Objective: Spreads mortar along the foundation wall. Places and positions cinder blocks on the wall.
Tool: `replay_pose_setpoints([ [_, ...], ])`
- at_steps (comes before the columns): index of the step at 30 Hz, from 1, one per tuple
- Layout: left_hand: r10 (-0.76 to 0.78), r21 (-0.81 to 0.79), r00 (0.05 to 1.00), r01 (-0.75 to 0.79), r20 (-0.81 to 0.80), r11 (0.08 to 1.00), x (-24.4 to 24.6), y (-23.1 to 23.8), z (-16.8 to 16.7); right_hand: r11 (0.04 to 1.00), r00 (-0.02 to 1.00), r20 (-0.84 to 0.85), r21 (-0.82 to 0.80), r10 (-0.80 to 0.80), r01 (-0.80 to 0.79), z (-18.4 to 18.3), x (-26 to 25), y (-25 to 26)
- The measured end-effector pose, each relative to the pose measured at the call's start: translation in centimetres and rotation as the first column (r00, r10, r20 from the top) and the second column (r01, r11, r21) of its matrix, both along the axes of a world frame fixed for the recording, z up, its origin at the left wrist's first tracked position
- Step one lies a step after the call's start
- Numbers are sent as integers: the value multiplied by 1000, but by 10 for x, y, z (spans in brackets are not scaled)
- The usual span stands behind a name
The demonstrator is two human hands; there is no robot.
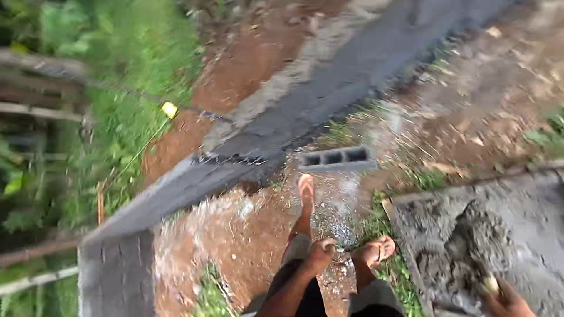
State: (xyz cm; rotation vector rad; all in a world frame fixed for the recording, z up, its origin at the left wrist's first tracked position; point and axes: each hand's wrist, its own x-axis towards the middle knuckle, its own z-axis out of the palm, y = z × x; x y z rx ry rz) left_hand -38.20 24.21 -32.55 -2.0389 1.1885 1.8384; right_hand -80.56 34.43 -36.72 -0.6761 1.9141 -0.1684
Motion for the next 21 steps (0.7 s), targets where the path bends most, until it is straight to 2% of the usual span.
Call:
replay_pose_setpoints([
  [3, 29, -70, 995, -36, -93, 997, 14, -11, 23, 979, 981, 53, 80, 185, -189, 50, 22, -55],
  [5, 64, -92, 993, -73, -97, 993, 33, -23, 34, 940, 942, 86, 86, 324, -331, 67, 46, -110],
  [7, 109, -98, 993, -114, -52, 989, 58, -38, 37, 888, 888, 96, 55, 449, -456, 74, 76, -176],
  [10, 265, -168, 963, -269, -45, 948, 102, -69, 28, 779, 771, 123, -21, 624, -627, 90, 143, -294],
  [15, 457, -339, 871, -491, -181, 802, 167, -193, 56, 537, 545, -25, -140, 838, -832, 134, 278, -479],
  [19, 519, -417, 805, -593, -287, 688, 204, -304, 61, 347, 388, -265, -190, 883, -918, 156, 374, -584],
  [21, 531, -445, 783, -621, -324, 645, 222, -351, 55, 291, 330, -356, -160, 874, -943, 162, 425, -620],
])
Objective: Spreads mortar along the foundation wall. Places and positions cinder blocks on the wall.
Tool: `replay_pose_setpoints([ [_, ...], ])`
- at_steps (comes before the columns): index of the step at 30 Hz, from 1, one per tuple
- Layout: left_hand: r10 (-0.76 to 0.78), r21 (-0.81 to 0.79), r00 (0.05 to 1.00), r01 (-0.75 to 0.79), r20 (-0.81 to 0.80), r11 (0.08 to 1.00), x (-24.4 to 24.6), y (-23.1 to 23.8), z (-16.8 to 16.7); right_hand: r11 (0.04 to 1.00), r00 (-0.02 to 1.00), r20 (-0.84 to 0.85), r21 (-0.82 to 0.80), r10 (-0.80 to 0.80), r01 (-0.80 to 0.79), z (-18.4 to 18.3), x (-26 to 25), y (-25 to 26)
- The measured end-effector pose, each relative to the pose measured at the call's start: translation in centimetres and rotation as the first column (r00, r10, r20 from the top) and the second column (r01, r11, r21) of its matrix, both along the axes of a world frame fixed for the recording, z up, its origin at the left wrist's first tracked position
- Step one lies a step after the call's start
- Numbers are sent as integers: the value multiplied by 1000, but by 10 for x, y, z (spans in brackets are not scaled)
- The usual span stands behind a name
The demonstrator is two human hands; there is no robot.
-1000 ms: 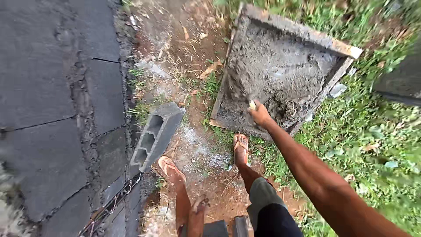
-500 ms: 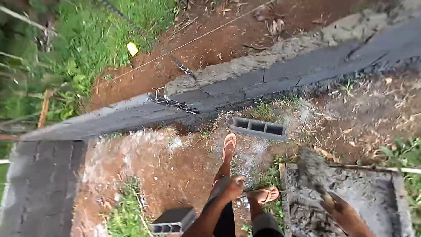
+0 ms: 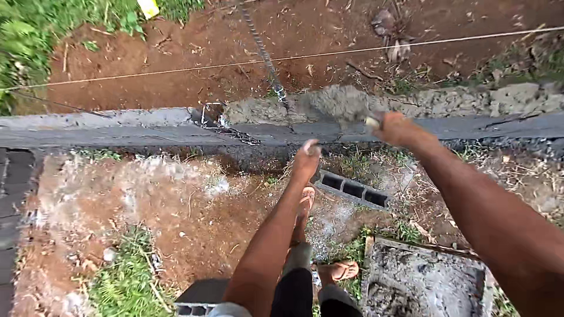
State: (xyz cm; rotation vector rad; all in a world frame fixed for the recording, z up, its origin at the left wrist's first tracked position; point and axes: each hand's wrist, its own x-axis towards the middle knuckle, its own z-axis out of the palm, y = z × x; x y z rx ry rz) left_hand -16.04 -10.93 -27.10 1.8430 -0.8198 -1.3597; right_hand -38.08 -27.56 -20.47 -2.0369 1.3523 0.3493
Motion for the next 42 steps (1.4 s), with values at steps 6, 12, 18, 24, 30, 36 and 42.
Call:
replay_pose_setpoints([
  [6, 88, -8, 995, -88, -36, 996, 29, -95, -31, 980, 989, -150, -196, 0, -29, -17, 102, -19],
  [12, -81, -21, 990, 84, 118, 996, 48, -106, -37, 942, 987, -81, -318, -139, 107, -59, 68, 10],
  [18, -292, 48, 912, 291, 287, 956, 37, -114, -36, 897, 975, -34, -399, -219, 188, -71, 34, 24],
  [24, -429, 132, 780, 417, 456, 899, 19, -119, -21, 852, 951, 39, -434, -306, 292, -79, 14, 48],
  [30, -519, 203, 634, 503, 573, 840, -11, -132, -32, 821, 885, 121, -333, -450, 463, -72, -17, 83],
  [36, -624, 335, 377, 597, 684, 729, -23, -99, -8, 462, 439, 146, 246, -887, 852, -97, -121, 264],
  [42, -801, 329, 246, 817, 545, 475, -167, 45, -14, -335, -198, -375, 347, -906, 876, -215, -269, 565],
])
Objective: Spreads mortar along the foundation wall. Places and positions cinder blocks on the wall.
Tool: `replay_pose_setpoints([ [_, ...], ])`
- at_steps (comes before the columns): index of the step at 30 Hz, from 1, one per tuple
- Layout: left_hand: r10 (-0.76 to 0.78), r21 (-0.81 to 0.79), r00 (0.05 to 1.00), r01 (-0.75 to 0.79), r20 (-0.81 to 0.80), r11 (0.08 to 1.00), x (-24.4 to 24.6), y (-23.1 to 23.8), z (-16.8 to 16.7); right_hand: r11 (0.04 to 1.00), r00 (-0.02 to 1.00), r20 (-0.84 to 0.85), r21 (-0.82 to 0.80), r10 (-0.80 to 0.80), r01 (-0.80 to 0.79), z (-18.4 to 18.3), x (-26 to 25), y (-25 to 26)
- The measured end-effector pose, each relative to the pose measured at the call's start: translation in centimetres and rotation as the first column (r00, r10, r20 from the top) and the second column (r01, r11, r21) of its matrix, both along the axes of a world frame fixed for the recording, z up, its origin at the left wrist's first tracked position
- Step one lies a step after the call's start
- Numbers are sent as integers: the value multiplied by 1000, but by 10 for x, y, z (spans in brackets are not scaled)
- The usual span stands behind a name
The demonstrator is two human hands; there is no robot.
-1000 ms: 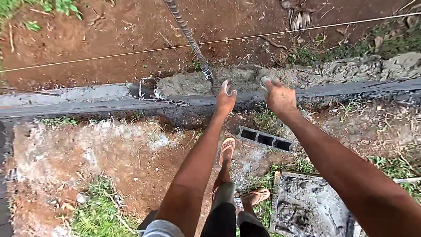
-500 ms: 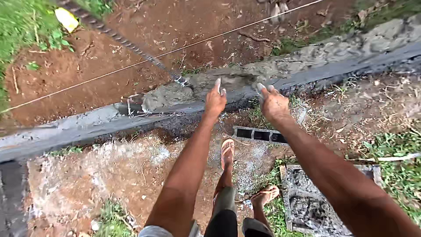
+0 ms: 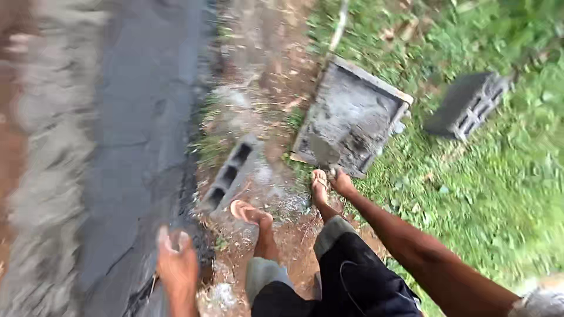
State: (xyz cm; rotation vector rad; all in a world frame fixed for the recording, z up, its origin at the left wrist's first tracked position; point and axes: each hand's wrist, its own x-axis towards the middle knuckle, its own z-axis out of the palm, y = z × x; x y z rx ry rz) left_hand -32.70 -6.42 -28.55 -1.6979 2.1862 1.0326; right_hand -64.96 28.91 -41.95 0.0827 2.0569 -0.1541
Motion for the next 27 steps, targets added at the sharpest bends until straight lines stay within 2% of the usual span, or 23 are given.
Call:
replay_pose_setpoints([
  [2, -106, 195, 994, 110, -33, 975, -52, 74, -33, 992, 998, -24, 112, -56, 58, -31, -45, 72],
  [3, -178, 314, 984, 179, -31, 933, -73, 113, -55, 988, 998, -28, 143, -60, 63, -48, -64, 101],
  [5, -394, 513, 919, 352, -28, 783, -100, 186, -105, 984, 997, -33, 163, -69, 73, -90, -97, 141],
  [7, -579, 647, 815, 461, -37, 608, -121, 244, -136, 984, 993, -61, 141, -101, 109, -138, -118, 159],
  [8, -603, 694, 796, 466, -57, 549, -124, 266, -147, 984, 989, -71, 121, -126, 134, -161, -121, 159],
  [9, -586, 720, 807, 448, -71, 530, -121, 284, -156, 981, 984, -71, 101, -161, 167, -183, -119, 155],
  [10, -546, 737, 835, 413, -71, 536, -115, 294, -163, 975, 978, -62, 82, -200, 204, -202, -113, 143],
  [12, -448, 724, 894, 323, -22, 609, -96, 301, -174, 950, 951, -38, 46, -307, 308, -233, -92, 101],
  [15, -367, 633, 920, 201, 141, 748, -74, 287, -179, 911, 911, -14, -40, -412, 411, -253, -60, 27],
  [18, -332, 527, 913, 166, 237, 833, -46, 265, -183, 891, 907, 58, -171, -417, 420, -261, -57, -16],
  [20, -293, 499, 920, 131, 261, 857, -38, 256, -180, 854, 890, 123, -252, -439, 456, -263, -59, -12],
  [22, -219, 481, 948, 84, 232, 873, -40, 253, -170, 798, 869, 194, -343, -455, 494, -250, -60, 9],
  [25, -91, 486, 986, 11, 141, 874, -48, 259, -133, 804, 898, 247, -403, -365, 437, -181, -59, 49],
  [27, -7, 524, 996, -43, 93, 850, -57, 265, -98, 847, 943, 179, -415, -282, 332, -122, -67, 64],
])
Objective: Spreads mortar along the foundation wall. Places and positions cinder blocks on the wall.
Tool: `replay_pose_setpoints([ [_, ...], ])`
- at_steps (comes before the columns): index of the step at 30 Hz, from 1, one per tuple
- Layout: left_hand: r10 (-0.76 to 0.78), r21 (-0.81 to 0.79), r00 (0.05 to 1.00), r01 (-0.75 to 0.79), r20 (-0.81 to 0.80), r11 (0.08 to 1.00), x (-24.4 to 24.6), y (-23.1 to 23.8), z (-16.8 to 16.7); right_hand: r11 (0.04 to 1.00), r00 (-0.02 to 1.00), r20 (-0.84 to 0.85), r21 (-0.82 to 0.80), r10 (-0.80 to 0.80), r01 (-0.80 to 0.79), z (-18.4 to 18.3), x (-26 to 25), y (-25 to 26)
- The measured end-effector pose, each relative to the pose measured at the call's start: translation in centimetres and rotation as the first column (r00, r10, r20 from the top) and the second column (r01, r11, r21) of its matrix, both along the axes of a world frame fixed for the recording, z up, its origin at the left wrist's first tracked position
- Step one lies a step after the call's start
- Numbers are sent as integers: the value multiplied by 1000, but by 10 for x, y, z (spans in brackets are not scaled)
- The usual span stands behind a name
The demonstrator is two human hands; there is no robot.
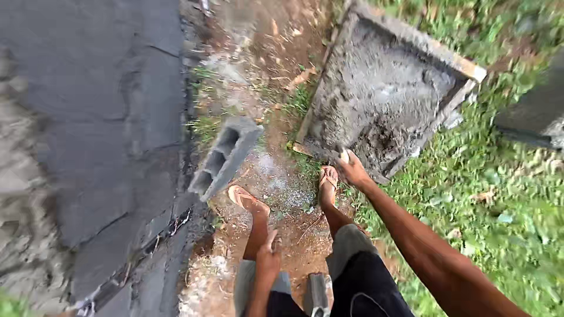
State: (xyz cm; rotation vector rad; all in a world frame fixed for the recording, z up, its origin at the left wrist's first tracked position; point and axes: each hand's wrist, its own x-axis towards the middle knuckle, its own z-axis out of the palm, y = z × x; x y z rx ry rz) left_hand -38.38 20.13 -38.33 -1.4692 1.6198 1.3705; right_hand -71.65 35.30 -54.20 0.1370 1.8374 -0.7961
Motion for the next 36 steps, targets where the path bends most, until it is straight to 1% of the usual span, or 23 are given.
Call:
replay_pose_setpoints([
  [2, 91, 20, 995, -90, -42, 996, -5, 7, 44, 987, 985, -70, 54, 158, -154, 67, -4, 8],
  [3, 144, 13, 987, -143, -68, 990, -4, 9, 65, 961, 955, -112, 66, 275, -269, 98, -4, 6],
  [5, 260, -12, 955, -265, -144, 964, 5, 12, 96, 867, 851, -170, 57, 497, -495, 154, -2, -8],
  [6, 325, -6, 929, -331, -176, 944, 13, 15, 106, 803, 785, -179, 61, 593, -593, 180, 2, -16],
  [8, 459, 16, 857, -468, -233, 883, 33, 19, 113, 620, 605, -155, 76, 781, -781, 223, 14, -45],
  [11, 635, 33, 719, -654, -284, 756, 75, 0, 117, 316, 313, -42, 96, 949, -944, 268, 64, -115],
  [14, 778, -50, 560, -819, -283, 571, 146, -41, 125, 69, 70, 24, 41, 997, -997, 288, 148, -193],
  [16, 811, -147, 513, -858, -283, 492, 203, -77, 121, -86, -84, 60, 30, 995, -996, 303, 219, -258],
  [17, 821, -170, 480, -877, -310, 449, 231, -99, 126, -161, -160, 55, 20, 986, -987, 312, 256, -289],
  [19, 821, -158, 389, -921, -418, 356, 282, -148, 147, -296, -296, 9, 5, 955, -955, 338, 332, -351],
  [20, 809, -170, 363, -932, -463, 321, 305, -170, 154, -367, -367, -16, 20, 930, -930, 354, 370, -382],
  [22, 778, -245, 363, -930, -513, 273, 351, -209, 165, -485, -491, -106, 79, 865, -871, 387, 439, -436],
  [23, 767, -294, 353, -930, -536, 223, 373, -228, 169, -527, -541, -163, 121, 825, -841, 402, 470, -461],
  [24, 763, -316, 313, -937, -566, 151, 395, -247, 173, -558, -582, -219, 167, 783, -813, 414, 499, -484],
  [26, 739, -287, 176, -958, -650, -24, 436, -284, 167, -582, -636, -334, 258, 695, -771, 426, 548, -523],
  [27, 713, -227, 78, -967, -696, -116, 454, -301, 160, -574, -650, -399, 308, 646, -759, 428, 570, -537],
  [29, 629, -43, -148, -960, -763, -277, 485, -330, 144, -535, -674, -496, 411, 548, -738, 426, 613, -555],
  [30, 581, 27, -233, -940, -780, -340, 497, -344, 134, -518, -699, -500, 469, 512, -715, 424, 634, -563],
  [31, 551, 62, -281, -922, -785, -381, 507, -356, 123, -499, -719, -500, 517, 483, -695, 418, 654, -568],
  [33, 554, 72, -320, -904, -769, -422, 517, -374, 97, -463, -744, -493, 584, 451, -667, 397, 686, -575],
  [34, 590, 35, -294, -912, -752, -409, 519, -379, 85, -449, -743, -497, 594, 449, -668, 383, 695, -576],
  [35, 643, -37, -224, -930, -733, -366, 519, -381, 75, -430, -731, -508, 594, 455, -680, 368, 699, -578],
  [36, 697, -125, -132, -944, -704, -304, 519, -383, 70, -409, -711, -523, 584, 470, -701, 355, 700, -578],
])
